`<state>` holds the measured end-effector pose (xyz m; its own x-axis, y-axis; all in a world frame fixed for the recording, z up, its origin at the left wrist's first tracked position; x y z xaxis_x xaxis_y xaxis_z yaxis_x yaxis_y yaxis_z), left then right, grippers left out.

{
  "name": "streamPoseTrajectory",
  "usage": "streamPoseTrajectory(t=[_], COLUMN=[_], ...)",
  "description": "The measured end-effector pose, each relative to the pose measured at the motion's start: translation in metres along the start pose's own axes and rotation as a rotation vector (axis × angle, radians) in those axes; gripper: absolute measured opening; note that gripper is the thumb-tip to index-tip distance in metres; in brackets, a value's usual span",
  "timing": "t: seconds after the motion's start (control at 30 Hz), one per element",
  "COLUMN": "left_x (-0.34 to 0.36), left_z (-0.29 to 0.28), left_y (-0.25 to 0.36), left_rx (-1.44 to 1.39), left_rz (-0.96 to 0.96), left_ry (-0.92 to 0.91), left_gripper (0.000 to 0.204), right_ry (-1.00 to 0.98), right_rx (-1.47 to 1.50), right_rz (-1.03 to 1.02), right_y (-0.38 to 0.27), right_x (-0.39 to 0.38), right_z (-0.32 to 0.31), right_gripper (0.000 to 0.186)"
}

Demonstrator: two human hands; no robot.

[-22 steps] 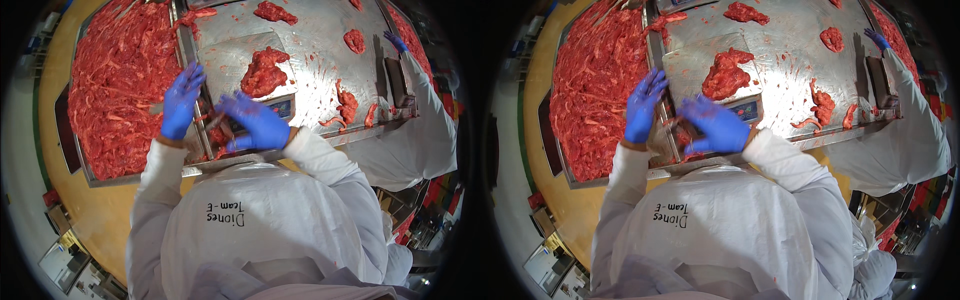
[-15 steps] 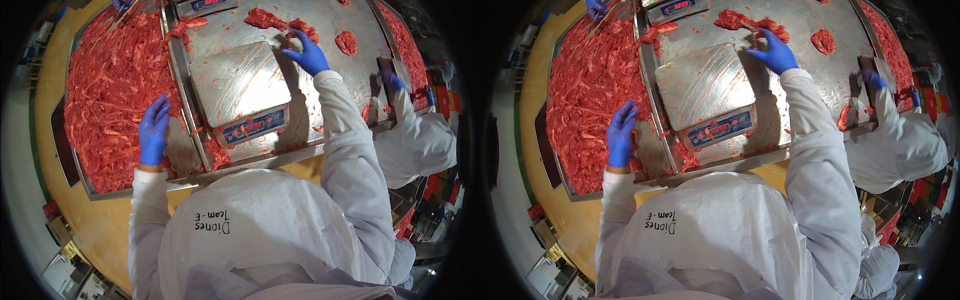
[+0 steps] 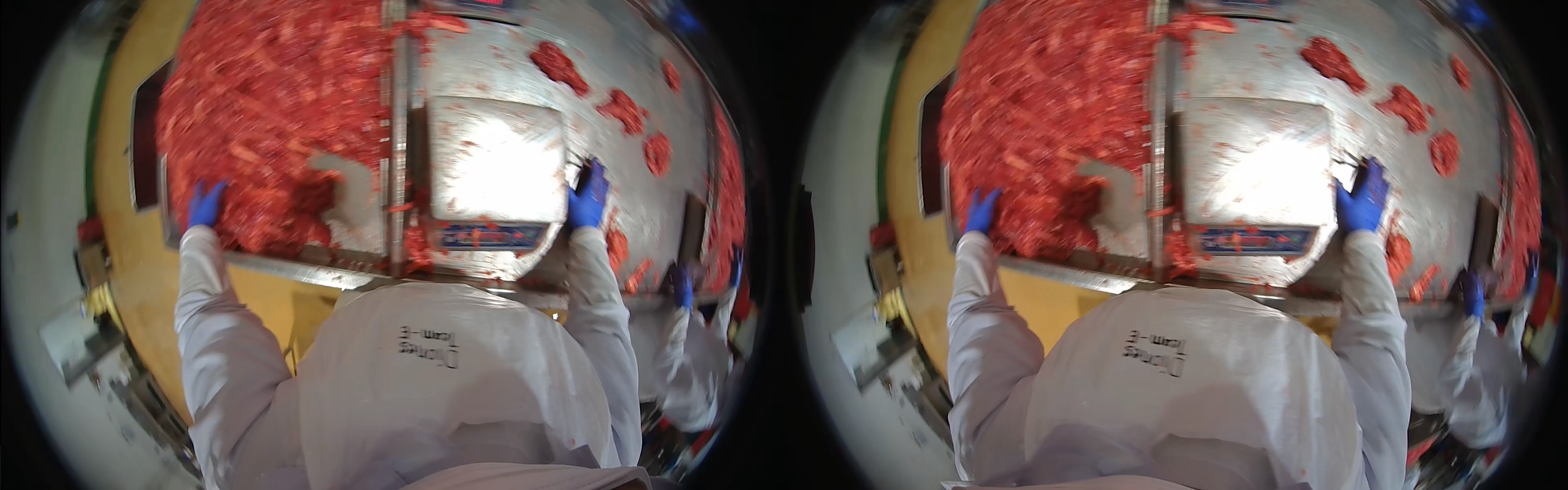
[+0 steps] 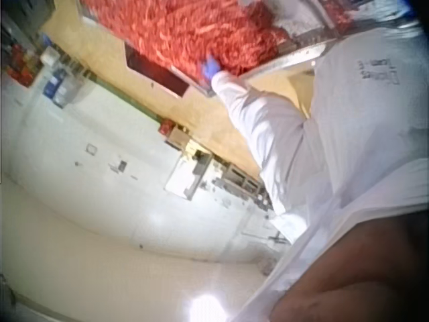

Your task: The person uses a knife to trim pieces of raw red meat on a stainless steel table. They repeatedly pick up meat, cut away small portions, and place the trimmed pieces back onto the table or into a tray.

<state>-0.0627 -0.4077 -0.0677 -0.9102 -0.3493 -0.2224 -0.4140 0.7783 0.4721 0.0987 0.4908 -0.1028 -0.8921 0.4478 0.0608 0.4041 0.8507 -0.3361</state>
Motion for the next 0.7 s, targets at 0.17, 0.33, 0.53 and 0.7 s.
streamPoseTrajectory(t=[0.17, 0.33, 0.53, 0.7], left_x=[-0.113, -0.217, -0.254, -0.256], left_z=[0.080, 0.142, 0.147, 0.105], left_y=[0.132, 0.226, 0.310, 0.335], left_rx=[-0.196, -0.018, -0.057, -0.013], left_rz=[0.134, 0.963, 1.010, 0.969], left_ry=[-0.389, 0.025, -0.467, -0.154], left_gripper=[0.050, 0.037, 0.022, 0.014], right_ry=[0.030, 0.001, -0.019, -0.165], right_rx=[-0.088, -0.052, 0.203, 0.853], right_rz=[-0.017, 0.011, 0.136, 0.291], right_y=[0.014, 0.012, 0.039, 0.029], right_x=[0.002, 0.004, -0.003, -0.055], right_z=[0.000, -0.002, 0.011, -0.008], right_gripper=[0.089, 0.085, 0.078, 0.046])
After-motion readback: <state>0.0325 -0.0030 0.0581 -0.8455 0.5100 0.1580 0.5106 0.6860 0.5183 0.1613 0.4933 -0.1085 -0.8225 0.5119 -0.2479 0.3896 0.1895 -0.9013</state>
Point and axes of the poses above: each hand's wrist, its own x-axis towards the middle knuckle, its own z-axis out of the palm, y = z × x, the point moved 3 cm from there along x, towards the middle knuckle, and after that the axes turned 4 degrees about z, right-handed, at the moved point
